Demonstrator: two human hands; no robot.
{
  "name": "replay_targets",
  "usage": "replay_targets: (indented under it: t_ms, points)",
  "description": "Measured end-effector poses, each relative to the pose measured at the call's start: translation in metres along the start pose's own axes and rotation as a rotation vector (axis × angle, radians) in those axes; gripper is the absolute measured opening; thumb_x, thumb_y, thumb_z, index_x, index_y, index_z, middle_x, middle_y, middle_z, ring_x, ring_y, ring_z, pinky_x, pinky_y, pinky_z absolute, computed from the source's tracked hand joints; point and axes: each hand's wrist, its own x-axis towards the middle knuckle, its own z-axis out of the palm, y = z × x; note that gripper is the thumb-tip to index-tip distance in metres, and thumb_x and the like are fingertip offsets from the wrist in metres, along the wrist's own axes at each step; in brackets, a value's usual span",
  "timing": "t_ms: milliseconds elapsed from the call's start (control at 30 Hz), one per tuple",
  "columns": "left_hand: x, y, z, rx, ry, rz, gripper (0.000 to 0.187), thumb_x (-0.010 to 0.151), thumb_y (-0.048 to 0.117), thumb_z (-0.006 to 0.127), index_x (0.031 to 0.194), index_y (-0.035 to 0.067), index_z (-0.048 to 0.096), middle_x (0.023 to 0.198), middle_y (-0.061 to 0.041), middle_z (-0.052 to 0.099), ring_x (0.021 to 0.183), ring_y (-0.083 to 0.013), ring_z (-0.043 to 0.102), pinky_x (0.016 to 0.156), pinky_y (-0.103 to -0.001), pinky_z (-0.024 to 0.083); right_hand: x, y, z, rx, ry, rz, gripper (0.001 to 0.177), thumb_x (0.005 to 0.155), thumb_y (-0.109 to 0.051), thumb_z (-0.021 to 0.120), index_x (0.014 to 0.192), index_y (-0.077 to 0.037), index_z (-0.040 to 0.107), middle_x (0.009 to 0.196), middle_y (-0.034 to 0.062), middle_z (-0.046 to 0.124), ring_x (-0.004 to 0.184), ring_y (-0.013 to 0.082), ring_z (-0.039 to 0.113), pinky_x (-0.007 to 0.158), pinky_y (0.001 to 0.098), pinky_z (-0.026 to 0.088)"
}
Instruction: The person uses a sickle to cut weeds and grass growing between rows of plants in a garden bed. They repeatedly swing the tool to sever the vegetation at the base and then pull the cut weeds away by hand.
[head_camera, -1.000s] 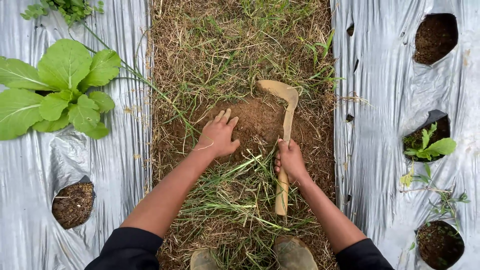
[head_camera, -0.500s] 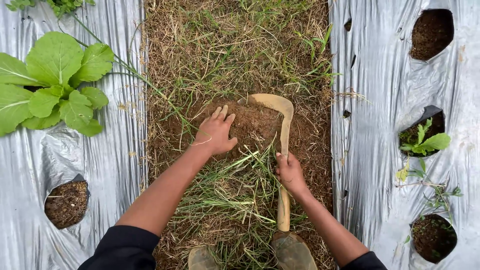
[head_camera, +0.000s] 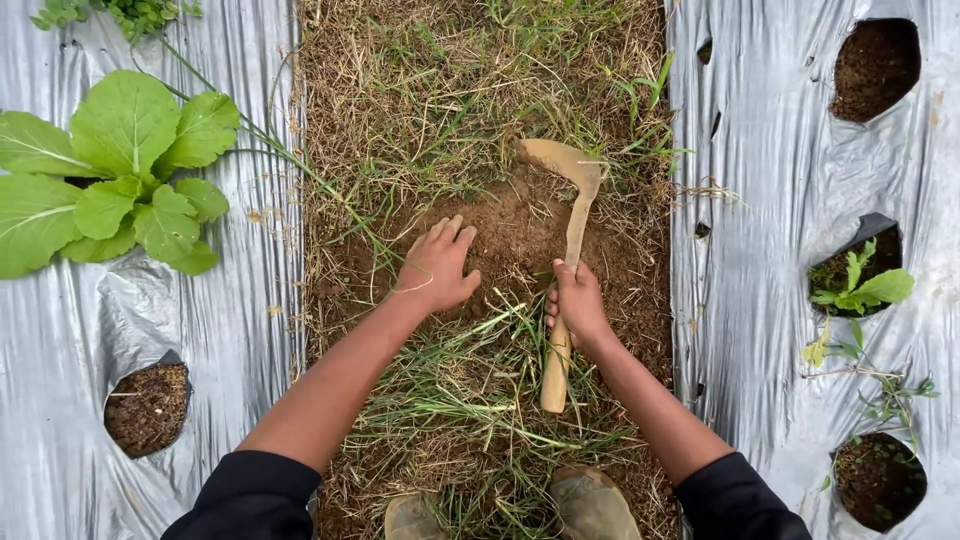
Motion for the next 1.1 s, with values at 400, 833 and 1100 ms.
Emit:
replay_targets:
  t_ms: [400, 833, 1100]
  points:
    - [0.028, 0.039, -0.043, -0.09, 0.081, -0.001, 0.086, 0.087, 0.032, 0.06, 0.16, 0.0, 0.026, 0.169, -0.02, 0.02, 0.157, -0.0328, 0.017, 0.128, -0.05, 0.014, -0.006, -0.011, 0.01, 0.092, -0.042, 0.097, 0.022, 0.107, -0.026, 0.047, 0.11, -0.004, 0.048, 0.056, -0.0007, 0.041, 0.036, 0.0108, 0.044, 0.026, 0.0273, 0.043]
    - [0.033, 0.044, -0.046, -0.022, 0.005, -0.011, 0.088, 0.084, 0.045, 0.059, 0.157, 0.002, 0.036, 0.167, -0.017, 0.027, 0.157, -0.0308, 0.017, 0.128, -0.05, 0.005, -0.008, -0.001, -0.001, 0.088, -0.051, 0.121, 0.018, 0.106, -0.023, 0.048, 0.107, -0.005, 0.048, 0.055, 0.0001, 0.041, 0.035, 0.0106, 0.044, 0.026, 0.0271, 0.042]
    - [0.01, 0.018, 0.016, -0.003, 0.084, 0.122, 0.085, 0.088, 0.035, 0.059, 0.159, -0.001, 0.03, 0.166, -0.021, 0.028, 0.156, -0.0335, 0.022, 0.128, -0.049, 0.009, -0.046, 0.024, -0.013, -0.056, -0.072, 0.149, 0.023, 0.107, -0.022, 0.047, 0.112, 0.0, 0.05, 0.057, 0.0003, 0.045, 0.037, 0.0111, 0.047, 0.027, 0.0268, 0.044]
